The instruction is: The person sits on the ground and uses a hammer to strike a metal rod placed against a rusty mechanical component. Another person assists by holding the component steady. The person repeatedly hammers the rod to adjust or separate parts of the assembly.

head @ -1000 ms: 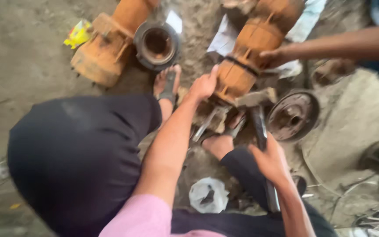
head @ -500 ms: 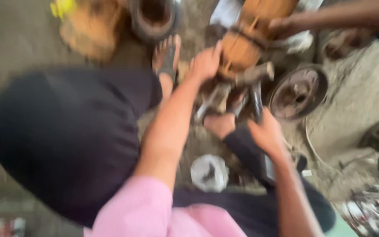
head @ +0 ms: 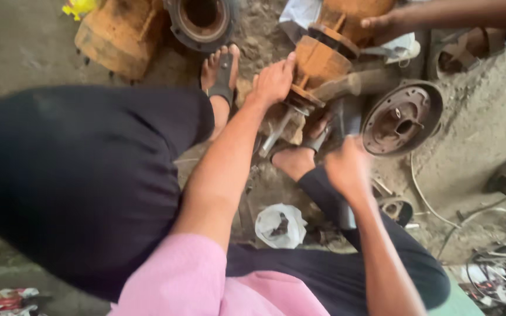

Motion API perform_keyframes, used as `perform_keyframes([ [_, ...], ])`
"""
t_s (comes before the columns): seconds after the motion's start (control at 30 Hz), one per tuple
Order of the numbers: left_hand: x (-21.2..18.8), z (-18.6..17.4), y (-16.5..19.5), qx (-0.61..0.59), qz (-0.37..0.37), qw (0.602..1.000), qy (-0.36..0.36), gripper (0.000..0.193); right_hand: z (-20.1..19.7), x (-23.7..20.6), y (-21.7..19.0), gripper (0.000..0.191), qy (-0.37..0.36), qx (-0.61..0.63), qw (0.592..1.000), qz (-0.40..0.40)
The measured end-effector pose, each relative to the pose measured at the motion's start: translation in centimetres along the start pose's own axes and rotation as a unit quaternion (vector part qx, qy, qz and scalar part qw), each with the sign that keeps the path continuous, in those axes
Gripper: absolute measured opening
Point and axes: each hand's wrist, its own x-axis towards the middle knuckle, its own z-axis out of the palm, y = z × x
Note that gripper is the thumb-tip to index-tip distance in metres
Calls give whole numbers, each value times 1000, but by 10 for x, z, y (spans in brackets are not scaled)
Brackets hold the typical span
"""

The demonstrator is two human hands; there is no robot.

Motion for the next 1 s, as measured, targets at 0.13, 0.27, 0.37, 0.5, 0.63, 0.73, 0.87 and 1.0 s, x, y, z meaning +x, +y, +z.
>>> perform_keyframes([
  [0.13,-6,-7,3,56,94,991,81,68,-42,-8,17,44,-164,222,961,31],
  [0.27,-8,-12,10,-19,85,993,82,66,-123,-28,35,43,-25,113,981,153],
  [0.37,-11,-6,9,14,22,999,47,67,-104,-28,35,48,132,311,929,148],
  [0.5,-18,-1,3,4,42,998,52,65,-9,-5,26,50,215,-175,960,-43],
  [0.63,-22,-8,8,24,139,984,112,65,-16,-6,36,34,-108,116,987,-28],
  [0.73,-21,-15,14,26,65,994,80,64,-86,-13,45,41,-103,75,989,79],
  [0.87,-18,-9,13,18,64,995,74,63,-123,-29,44,42,130,298,943,78],
  [1.0,-19,2,5,23,54,996,64,61,-48,-16,25,44,140,73,984,87],
])
